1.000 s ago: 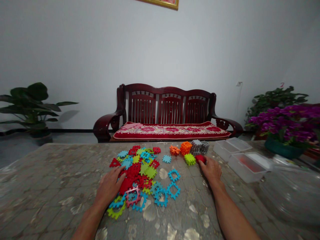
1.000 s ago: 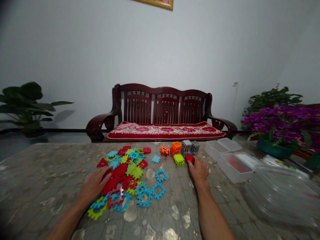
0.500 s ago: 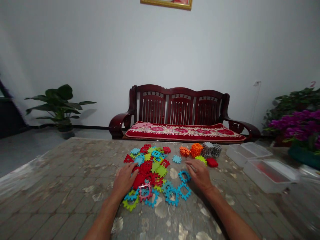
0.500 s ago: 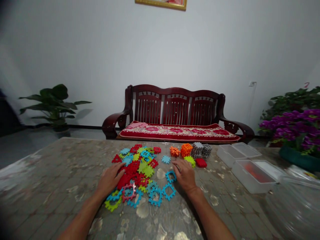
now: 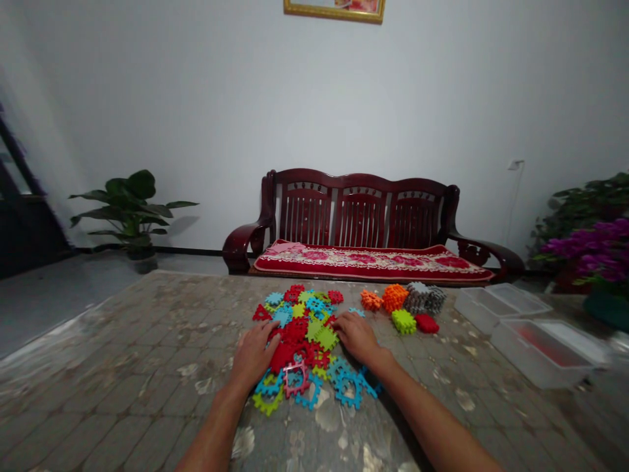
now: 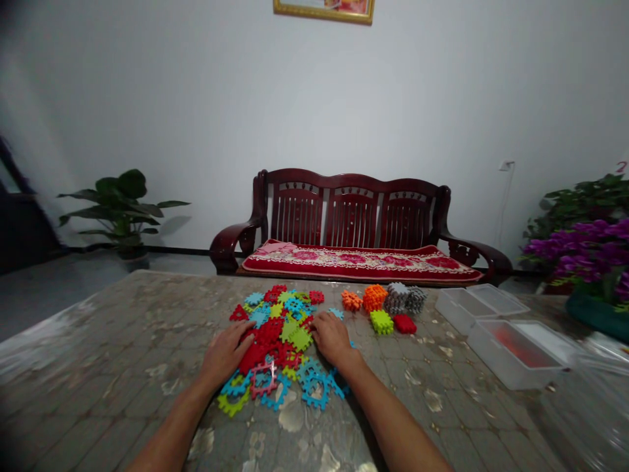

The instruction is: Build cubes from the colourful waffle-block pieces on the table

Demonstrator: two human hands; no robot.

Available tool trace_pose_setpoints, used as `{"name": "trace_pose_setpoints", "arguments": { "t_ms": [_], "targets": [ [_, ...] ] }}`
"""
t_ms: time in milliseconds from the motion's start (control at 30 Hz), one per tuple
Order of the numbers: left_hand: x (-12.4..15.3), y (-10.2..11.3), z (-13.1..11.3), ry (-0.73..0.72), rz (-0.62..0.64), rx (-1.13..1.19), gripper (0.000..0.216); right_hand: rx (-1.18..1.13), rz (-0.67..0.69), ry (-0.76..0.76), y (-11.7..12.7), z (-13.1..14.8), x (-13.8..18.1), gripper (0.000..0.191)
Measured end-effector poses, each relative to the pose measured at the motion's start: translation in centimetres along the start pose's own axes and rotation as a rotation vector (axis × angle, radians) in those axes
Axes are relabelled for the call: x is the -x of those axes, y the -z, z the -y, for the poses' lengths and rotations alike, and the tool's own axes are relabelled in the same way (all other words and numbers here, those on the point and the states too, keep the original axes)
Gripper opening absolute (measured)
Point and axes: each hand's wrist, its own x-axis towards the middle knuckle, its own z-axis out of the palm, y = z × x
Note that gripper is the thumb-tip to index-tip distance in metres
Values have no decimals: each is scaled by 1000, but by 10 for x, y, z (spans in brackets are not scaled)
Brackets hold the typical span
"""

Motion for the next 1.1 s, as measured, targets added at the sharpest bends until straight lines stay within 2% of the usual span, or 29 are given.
{"name": "trace_pose_setpoints", "arguments": {
  "t_ms": [133, 267, 400, 567, 767, 867, 1000, 1100],
  "targets": [
    [0, -1, 1, 4, 0, 3, 47, 91, 25, -39, 10, -3, 13, 19],
    [-1, -2, 1, -1, 7, 14, 46, 88, -10, -34, 14, -10, 20, 21],
    [-1, -3, 1, 6, -16, 26, 44, 48, 0, 2, 13, -15, 16, 33],
    [0, -2, 1, -2, -25, 25, 44, 32, 33, -8, 12, -20, 13, 27],
    [0, 3, -3, 12, 6, 1, 45, 6, 106, -45, 15, -29, 7, 30],
    [1, 5, -6, 19, 8, 4, 44, -61, 136, -121, 17, -31, 3, 36],
    [1, 8, -8, 21, 25, -1, 46, -130, 63, -221, 13, -31, 5, 43],
    [1, 8, -8, 21, 34, -5, 46, -107, -91, -222, 8, -31, 10, 28]
  ]
}}
